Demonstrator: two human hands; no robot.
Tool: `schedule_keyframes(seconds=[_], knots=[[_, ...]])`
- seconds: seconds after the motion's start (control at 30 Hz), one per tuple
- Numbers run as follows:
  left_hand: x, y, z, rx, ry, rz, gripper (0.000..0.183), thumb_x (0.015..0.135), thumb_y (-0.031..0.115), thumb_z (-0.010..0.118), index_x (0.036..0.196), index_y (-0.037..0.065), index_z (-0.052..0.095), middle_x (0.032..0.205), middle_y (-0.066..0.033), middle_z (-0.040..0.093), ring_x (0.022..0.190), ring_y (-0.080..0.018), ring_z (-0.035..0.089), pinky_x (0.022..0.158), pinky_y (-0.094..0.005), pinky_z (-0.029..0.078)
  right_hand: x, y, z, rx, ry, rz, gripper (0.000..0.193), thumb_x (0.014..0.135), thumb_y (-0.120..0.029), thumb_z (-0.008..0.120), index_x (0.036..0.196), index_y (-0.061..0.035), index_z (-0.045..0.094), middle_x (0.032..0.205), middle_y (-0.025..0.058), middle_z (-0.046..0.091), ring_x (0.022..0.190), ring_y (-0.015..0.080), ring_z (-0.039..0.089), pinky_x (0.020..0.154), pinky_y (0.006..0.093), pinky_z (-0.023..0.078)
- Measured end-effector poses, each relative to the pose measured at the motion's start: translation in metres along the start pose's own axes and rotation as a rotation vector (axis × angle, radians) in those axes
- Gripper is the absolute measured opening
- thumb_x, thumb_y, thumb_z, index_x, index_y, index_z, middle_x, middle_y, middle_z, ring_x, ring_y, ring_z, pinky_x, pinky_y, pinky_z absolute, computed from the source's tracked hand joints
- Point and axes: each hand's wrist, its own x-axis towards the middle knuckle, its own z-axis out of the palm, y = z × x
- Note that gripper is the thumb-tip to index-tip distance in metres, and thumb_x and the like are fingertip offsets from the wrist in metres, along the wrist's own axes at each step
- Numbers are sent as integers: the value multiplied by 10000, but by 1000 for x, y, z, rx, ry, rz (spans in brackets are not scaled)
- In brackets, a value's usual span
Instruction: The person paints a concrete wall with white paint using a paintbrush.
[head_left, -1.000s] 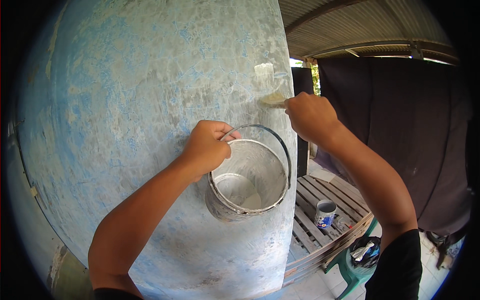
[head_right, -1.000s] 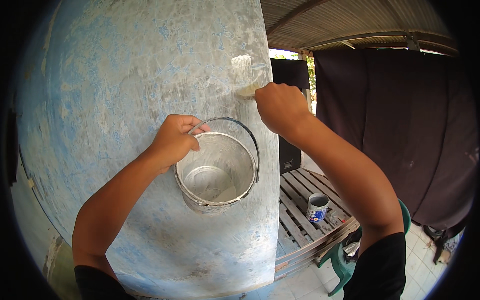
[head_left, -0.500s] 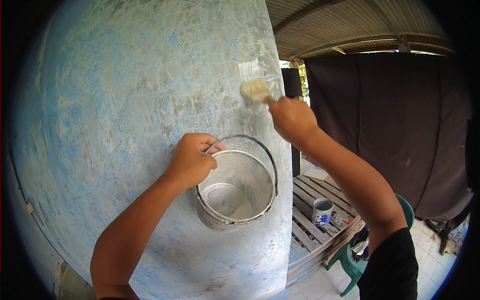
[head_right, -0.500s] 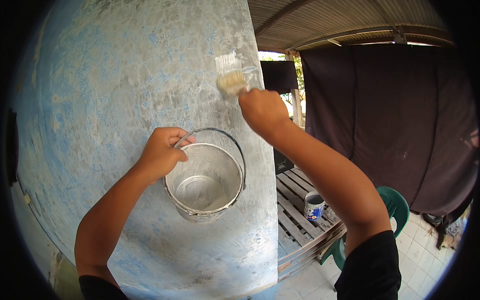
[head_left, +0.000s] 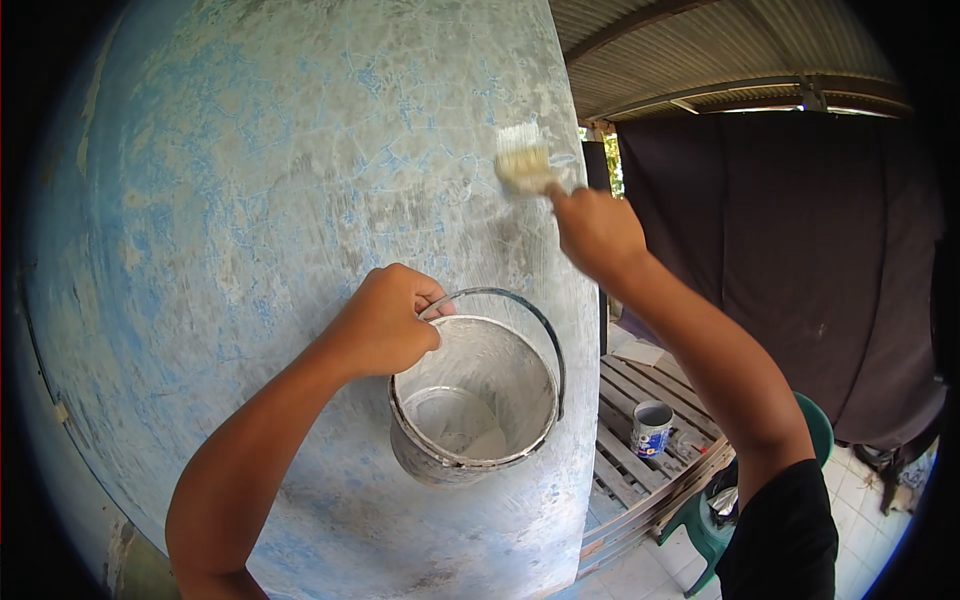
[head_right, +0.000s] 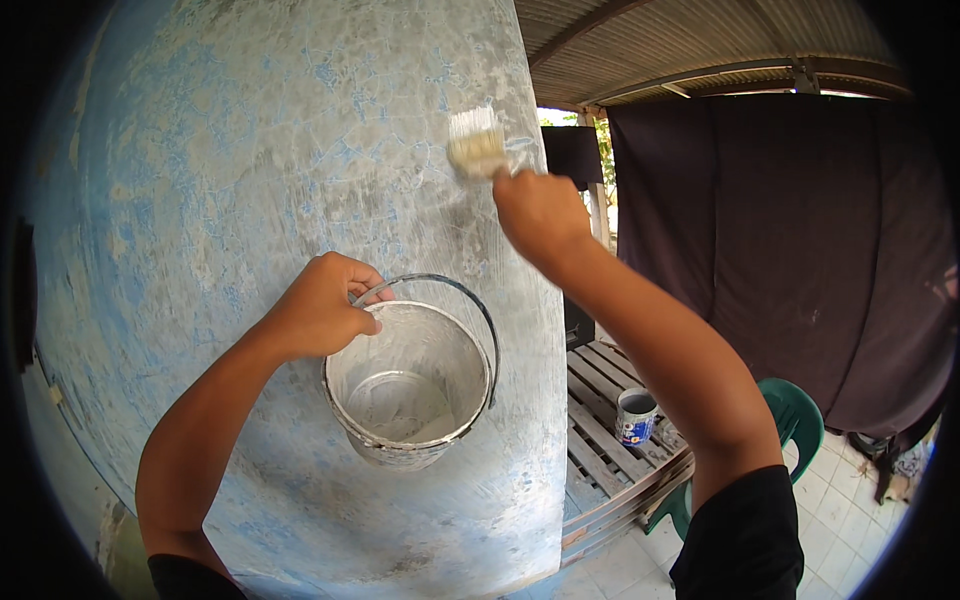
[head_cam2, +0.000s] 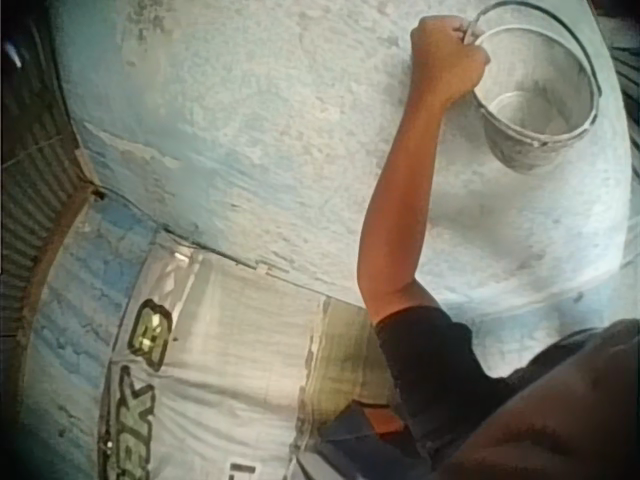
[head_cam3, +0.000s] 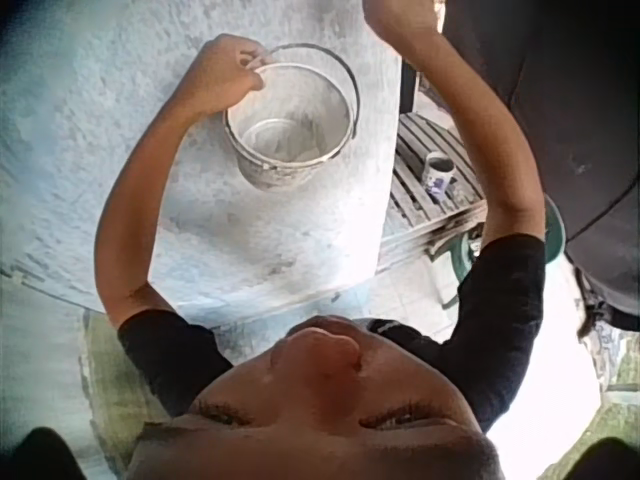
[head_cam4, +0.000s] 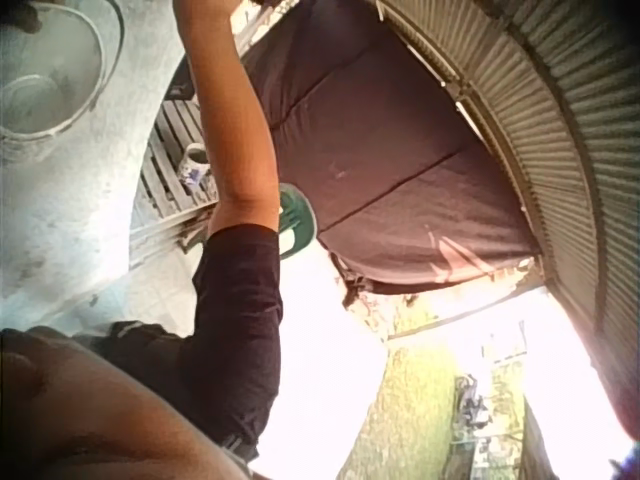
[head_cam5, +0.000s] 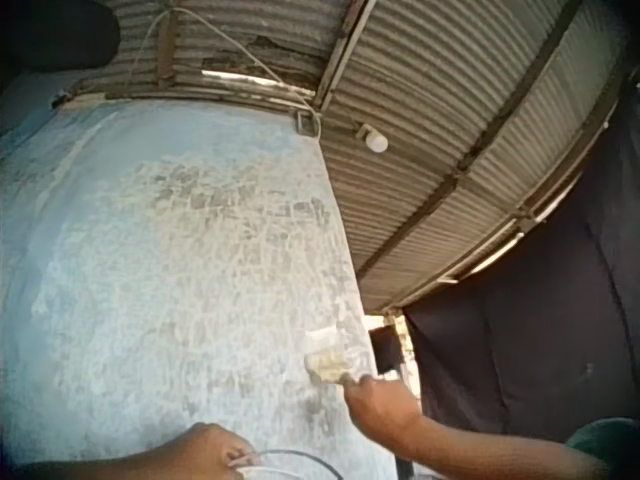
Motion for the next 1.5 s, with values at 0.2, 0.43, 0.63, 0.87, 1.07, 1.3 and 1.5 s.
schedule_keyframes(seconds=[0.2,0.43,0.63,0.87,1.07,1.3,1.5], knots=[[-9,-5,-1,-6,13,-14,296,721,-62,756,1016,-38,745,972,-162,767,882,-195,725,768,-329,549,-39,-25,-73,-40,-484,-72,114,838,-78,649,884,-40,745,815,172,732,746,337,747,650,453,594],[-1,-10,10,-55,8,30,288,728,-73,745,1014,-38,746,976,-158,767,871,-188,720,766,-319,551,48,-15,-64,-90,-258,-41,126,829,-74,669,915,-31,752,939,187,751,847,360,753,731,451,603],[-3,-20,20,-50,22,43,283,730,-72,750,1009,-27,746,957,-143,767,844,-169,712,744,-304,544,64,-6,-63,-6,87,54,121,848,-61,623,887,-17,728,894,194,741,796,359,751,674,468,598],[-18,-38,14,-47,38,32,287,733,-78,745,1013,-14,744,928,-126,765,802,-147,698,711,-301,532,-61,-34,-17,-48,-267,-64,234,878,-77,602,1059,-74,751,806,167,723,703,313,731,617,446,576],[-21,-39,14,-65,80,68,283,751,-90,723,1021,-7,744,930,-114,758,836,-157,704,728,-298,537,-29,-30,-74,4,-228,18,128,849,-48,619,836,-15,743,774,163,717,699,319,739,630,447,590],[-26,-37,19,-78,115,4,303,744,-111,717,1030,-14,740,980,-116,752,873,-173,714,757,-311,555,-87,-51,-5,-48,-250,-160,147,874,-71,601,944,-5,712,796,142,709,697,270,740,592,399,591],[-28,-15,21,-91,140,-78,300,747,-110,722,1030,-13,739,999,-114,750,914,-176,716,780,-319,561,-89,-32,-54,26,-383,-226,284,867,-55,603,1139,-6,671,839,136,681,654,293,723,556,419,566]])
